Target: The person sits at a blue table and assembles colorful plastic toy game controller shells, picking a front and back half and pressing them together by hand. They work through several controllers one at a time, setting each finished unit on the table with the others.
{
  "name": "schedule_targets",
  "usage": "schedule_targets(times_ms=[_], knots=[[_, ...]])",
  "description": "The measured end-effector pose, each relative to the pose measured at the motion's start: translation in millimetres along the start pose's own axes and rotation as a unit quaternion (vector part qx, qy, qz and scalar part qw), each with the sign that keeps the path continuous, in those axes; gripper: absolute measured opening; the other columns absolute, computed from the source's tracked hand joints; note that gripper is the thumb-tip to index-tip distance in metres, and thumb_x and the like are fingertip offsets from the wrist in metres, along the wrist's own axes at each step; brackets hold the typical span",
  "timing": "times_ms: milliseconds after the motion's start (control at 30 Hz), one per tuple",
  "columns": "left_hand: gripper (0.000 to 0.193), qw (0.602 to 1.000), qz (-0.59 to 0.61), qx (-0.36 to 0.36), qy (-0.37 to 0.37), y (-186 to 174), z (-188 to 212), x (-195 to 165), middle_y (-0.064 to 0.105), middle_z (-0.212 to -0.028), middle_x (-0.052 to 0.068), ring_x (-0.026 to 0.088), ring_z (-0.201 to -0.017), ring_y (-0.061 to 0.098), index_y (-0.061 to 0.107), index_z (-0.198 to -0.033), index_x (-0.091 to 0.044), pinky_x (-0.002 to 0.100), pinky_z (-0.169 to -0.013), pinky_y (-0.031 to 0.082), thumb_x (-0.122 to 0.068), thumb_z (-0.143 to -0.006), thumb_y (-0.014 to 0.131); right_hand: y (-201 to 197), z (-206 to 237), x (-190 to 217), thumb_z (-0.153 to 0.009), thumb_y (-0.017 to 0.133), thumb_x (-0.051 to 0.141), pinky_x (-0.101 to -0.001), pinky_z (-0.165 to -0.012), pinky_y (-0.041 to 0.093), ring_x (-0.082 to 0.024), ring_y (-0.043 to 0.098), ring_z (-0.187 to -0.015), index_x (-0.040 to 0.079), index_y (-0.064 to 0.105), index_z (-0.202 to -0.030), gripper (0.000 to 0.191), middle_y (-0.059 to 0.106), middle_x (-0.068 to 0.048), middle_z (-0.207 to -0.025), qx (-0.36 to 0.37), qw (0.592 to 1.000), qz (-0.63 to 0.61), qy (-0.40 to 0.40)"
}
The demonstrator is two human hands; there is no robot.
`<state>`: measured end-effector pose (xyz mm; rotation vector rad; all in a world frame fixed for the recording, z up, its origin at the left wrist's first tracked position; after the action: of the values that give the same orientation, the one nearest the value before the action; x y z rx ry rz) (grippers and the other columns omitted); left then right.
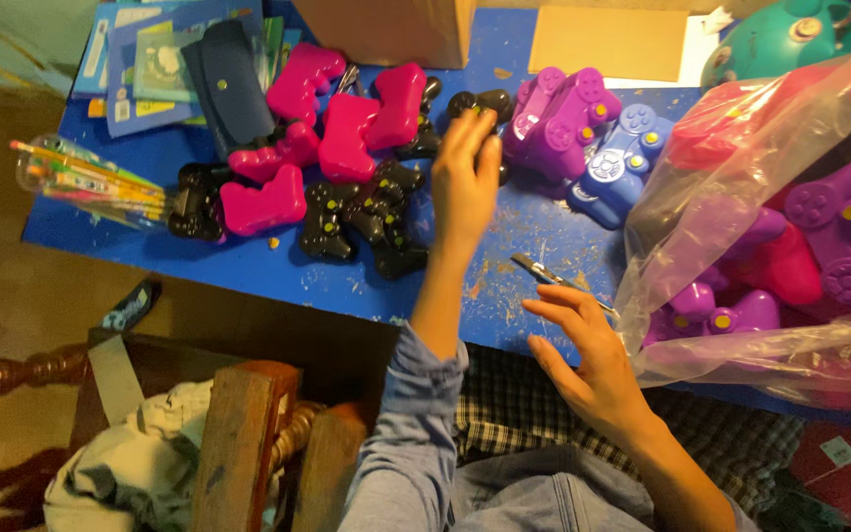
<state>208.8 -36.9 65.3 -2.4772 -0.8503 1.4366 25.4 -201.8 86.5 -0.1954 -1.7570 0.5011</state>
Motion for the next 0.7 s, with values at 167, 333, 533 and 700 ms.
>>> schedule_targets(times_ms=[167,333,533,700], knots=[[0.033,0.997,-0.066,-0.029,-0.021,-56.2,73.0,-19.3,0.065,-0.141,0.015,0.033,-0.140,0.056,0.068,-0.133,-0.006,0.045,-0.121,0.043,-0.013,-0.101,0.067,7.2,-12.8,-7.0,-0.090,0.070,0.010,-0.0366,-0.105,0.046,-0.030,0.060,-0.126,0.007,0.065,-0.128,0.038,0.060,-0.014,-0.136,0.009,1.000,0.013,-0.024],[0.067,0.960,-0.232,-0.137,-0.073,-104.9,81.8,14.0,0.046,-0.152,0.022,0.043,-0.143,0.038,0.048,-0.149,0.000,0.056,-0.120,0.030,-0.024,-0.094,0.076,36.5,-20.2,-14.7,-0.091,0.069,0.010,-0.0360,-0.101,0.049,-0.029,0.063,-0.120,0.006,0.066,-0.127,0.036,0.061,-0.014,-0.132,0.044,0.998,-0.035,-0.024],[0.065,0.934,-0.347,-0.047,-0.070,-67.3,106.8,0.2,0.053,-0.145,0.016,0.040,-0.140,0.043,0.058,-0.139,-0.012,0.059,-0.119,0.028,-0.034,-0.083,0.082,56.7,-24.7,-32.9,-0.092,0.068,0.005,-0.0332,-0.092,0.055,-0.027,0.064,-0.117,0.005,0.066,-0.125,0.033,0.061,-0.015,-0.133,0.032,0.998,-0.033,-0.050],[0.070,0.972,-0.208,-0.080,-0.073,-66.1,134.7,-22.2,0.048,-0.150,0.019,0.037,-0.144,0.044,0.050,-0.151,-0.011,0.055,-0.124,0.036,-0.038,-0.094,0.080,42.0,-35.2,-51.2,-0.092,0.068,0.002,-0.0300,-0.083,0.057,-0.024,0.065,-0.108,0.005,0.061,-0.133,0.042,0.057,-0.016,-0.138,-0.042,0.998,-0.050,-0.013]])
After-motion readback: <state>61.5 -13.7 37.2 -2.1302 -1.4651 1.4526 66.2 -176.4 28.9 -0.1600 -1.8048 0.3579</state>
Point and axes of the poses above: each hand's wrist, its own z-axis away from the middle knuckle, its own y-axis out of the palm, x = y × z, the point moved 3 cm from there along -z, towards the middle knuckle
